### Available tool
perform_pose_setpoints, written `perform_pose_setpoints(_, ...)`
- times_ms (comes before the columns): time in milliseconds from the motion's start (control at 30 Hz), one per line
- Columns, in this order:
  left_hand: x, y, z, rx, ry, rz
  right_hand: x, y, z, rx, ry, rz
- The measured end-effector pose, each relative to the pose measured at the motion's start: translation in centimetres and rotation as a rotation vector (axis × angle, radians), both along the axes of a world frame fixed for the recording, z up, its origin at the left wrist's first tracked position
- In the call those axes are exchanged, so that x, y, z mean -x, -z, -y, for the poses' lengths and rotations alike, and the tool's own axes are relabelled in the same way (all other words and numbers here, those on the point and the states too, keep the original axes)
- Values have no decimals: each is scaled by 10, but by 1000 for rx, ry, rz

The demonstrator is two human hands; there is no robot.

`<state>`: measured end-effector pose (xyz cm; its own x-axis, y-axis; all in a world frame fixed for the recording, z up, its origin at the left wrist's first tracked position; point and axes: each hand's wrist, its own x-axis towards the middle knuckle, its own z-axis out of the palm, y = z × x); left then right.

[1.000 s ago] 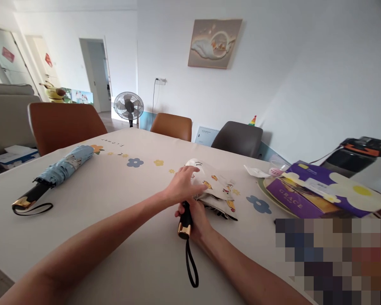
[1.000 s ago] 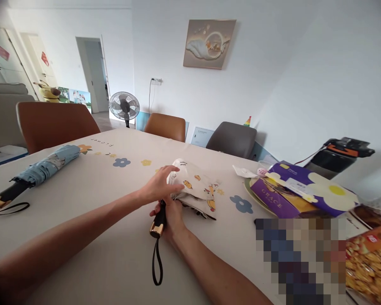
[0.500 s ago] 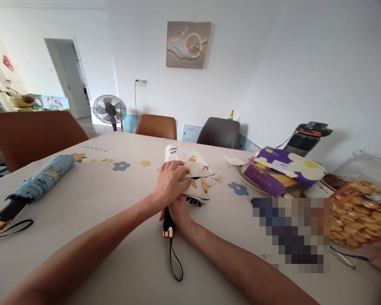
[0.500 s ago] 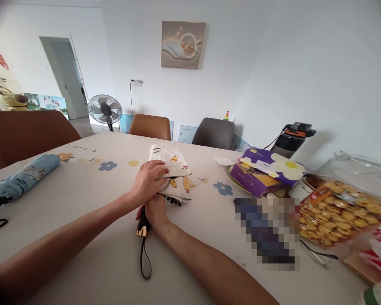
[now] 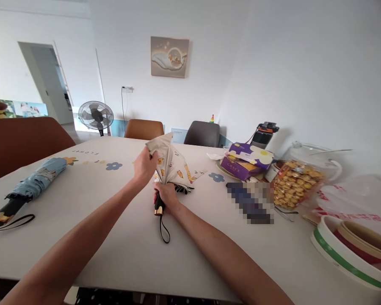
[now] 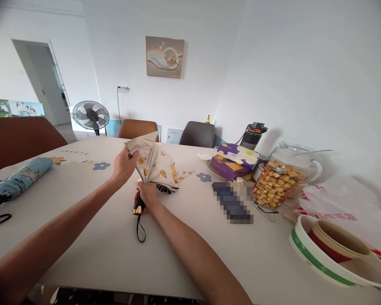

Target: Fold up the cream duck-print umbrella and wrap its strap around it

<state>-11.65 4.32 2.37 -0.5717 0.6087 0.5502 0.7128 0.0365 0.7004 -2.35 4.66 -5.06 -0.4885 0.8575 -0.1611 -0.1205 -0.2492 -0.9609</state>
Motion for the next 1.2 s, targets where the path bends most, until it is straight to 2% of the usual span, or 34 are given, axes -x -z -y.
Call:
perform_pose_setpoints(167,37,15,22,-140,83,511,-3,-2,1,28,-54,-41)
perform_pose_setpoints(233,51,25,29,-136,105,704,-6,-2,-1,49,-79,-57)
perform_pose_setpoints(333,66,43,37,-67,137,888,-11,-1,-5,71,-119,-105)
perform_pose_setpoints(467,73,66,43,-20,247,1049,-18,-1,-8,116,-201,-204)
perform_pose_setpoints(567,72,71,46,-50,321,1123,-20,-2,-9,165,-266,-290)
perform_pose_setpoints(667,70,67,48,-79,325,1155,-20,-2,-11,242,-296,-352)
perform_pose_setpoints(800,69,61,49,-47,300,1114,-17,0,-12,285,-210,-368)
perform_pose_setpoints(900,69,61,49,-32,259,1039,-15,0,-8,254,-126,-322)
perform_pose_setpoints(1033,70,67,47,27,207,938,-15,-2,-1,156,-118,-192)
perform_pose_setpoints(1100,73,68,44,47,207,964,-15,-2,2,122,-122,-158)
perform_pose_setpoints(1200,81,62,33,130,255,1107,-14,-2,3,113,-127,-140)
